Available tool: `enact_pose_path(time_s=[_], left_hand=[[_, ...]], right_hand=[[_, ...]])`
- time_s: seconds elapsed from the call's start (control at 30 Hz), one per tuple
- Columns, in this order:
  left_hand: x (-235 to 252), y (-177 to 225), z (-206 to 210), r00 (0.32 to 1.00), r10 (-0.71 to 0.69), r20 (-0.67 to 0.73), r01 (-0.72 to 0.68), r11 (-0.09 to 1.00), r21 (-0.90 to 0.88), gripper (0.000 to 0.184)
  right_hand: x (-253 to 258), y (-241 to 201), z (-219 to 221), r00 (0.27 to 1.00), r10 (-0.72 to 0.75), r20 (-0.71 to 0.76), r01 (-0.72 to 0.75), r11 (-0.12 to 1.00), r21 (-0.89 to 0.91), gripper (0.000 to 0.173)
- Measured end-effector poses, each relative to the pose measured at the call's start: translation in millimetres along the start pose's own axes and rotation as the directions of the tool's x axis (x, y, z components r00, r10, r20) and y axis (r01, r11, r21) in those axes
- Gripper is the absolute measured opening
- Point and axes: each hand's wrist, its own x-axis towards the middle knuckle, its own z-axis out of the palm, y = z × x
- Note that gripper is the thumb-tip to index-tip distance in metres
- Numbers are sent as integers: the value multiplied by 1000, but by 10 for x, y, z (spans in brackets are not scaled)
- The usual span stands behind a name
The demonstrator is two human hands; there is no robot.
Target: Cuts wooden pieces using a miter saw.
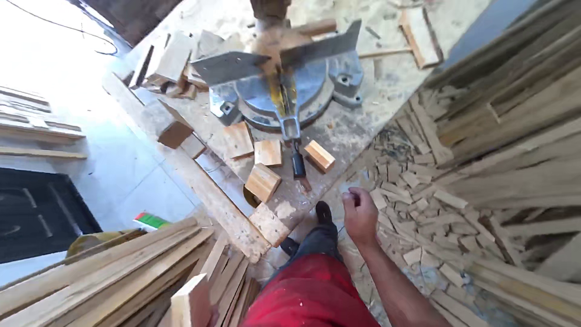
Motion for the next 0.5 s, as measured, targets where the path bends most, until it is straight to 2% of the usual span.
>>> enact_pose_path(time_s=[0.03,0.07,0.13,0.17,0.27,0.33,0.4,0.5], left_hand=[[85,2,27,999,6,46,-6,1000,1,62],[207,24,85,997,8,76,-11,999,34,61],[555,74,298,989,16,150,-25,998,59,74],[753,106,444,987,35,160,-50,995,92,82],[1342,257,898,983,154,99,-176,946,273,106],[1680,363,1156,975,223,8,-199,848,491,113],[1972,445,1430,962,270,-36,-177,720,671,111],[2404,437,1658,975,218,48,-162,544,823,110]], right_hand=[[44,-237,-104,997,-78,-23,78,997,-11,50],[146,-466,-167,991,-132,17,133,990,-42,61],[448,-835,-127,975,-161,153,183,973,-142,79],[608,-943,-49,967,-137,215,182,962,-203,80],[915,-1117,15,967,-60,246,131,950,-284,53],[901,-1342,-165,982,-62,180,95,979,-178,52],[788,-1566,-292,978,-132,162,136,991,-10,51],[603,-1849,-242,907,-194,373,124,971,205,43]])
